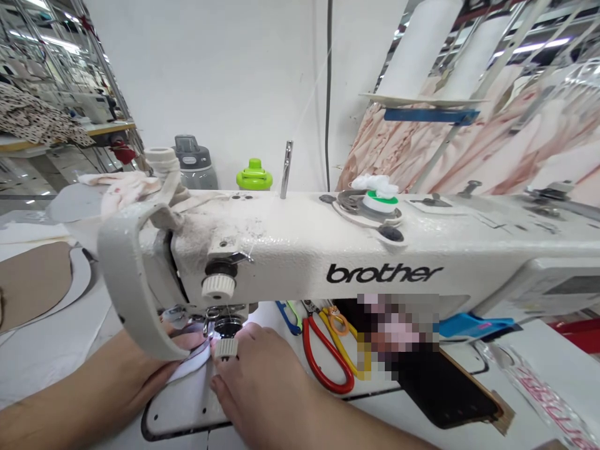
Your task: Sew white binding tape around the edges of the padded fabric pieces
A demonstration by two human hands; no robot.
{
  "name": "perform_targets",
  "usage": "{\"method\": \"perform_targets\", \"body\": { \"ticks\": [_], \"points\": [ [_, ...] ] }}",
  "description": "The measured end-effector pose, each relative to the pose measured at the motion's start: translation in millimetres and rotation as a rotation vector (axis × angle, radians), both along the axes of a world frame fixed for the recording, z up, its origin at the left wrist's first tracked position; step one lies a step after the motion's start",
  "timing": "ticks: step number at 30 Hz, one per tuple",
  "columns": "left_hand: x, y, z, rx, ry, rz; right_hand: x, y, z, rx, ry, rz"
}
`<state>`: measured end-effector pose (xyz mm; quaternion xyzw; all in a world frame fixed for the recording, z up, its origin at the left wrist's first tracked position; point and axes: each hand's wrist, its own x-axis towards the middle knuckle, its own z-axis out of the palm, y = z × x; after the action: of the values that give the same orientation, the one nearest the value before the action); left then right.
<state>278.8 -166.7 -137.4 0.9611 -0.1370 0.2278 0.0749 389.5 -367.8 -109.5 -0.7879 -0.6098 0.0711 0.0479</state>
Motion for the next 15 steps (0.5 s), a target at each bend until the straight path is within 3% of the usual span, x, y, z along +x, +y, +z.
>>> {"method": "perform_targets", "body": {
  "ticks": [10,15],
  "points": [
    [-6,11,12.2,-0.087,0.149,-0.021,1,0,1.9,0.013,0.027,0.004],
    [-4,13,12.6,-0.007,0.236,-0.071,2,-1,-1.6,0.071,0.016,0.031]
  ]
}}
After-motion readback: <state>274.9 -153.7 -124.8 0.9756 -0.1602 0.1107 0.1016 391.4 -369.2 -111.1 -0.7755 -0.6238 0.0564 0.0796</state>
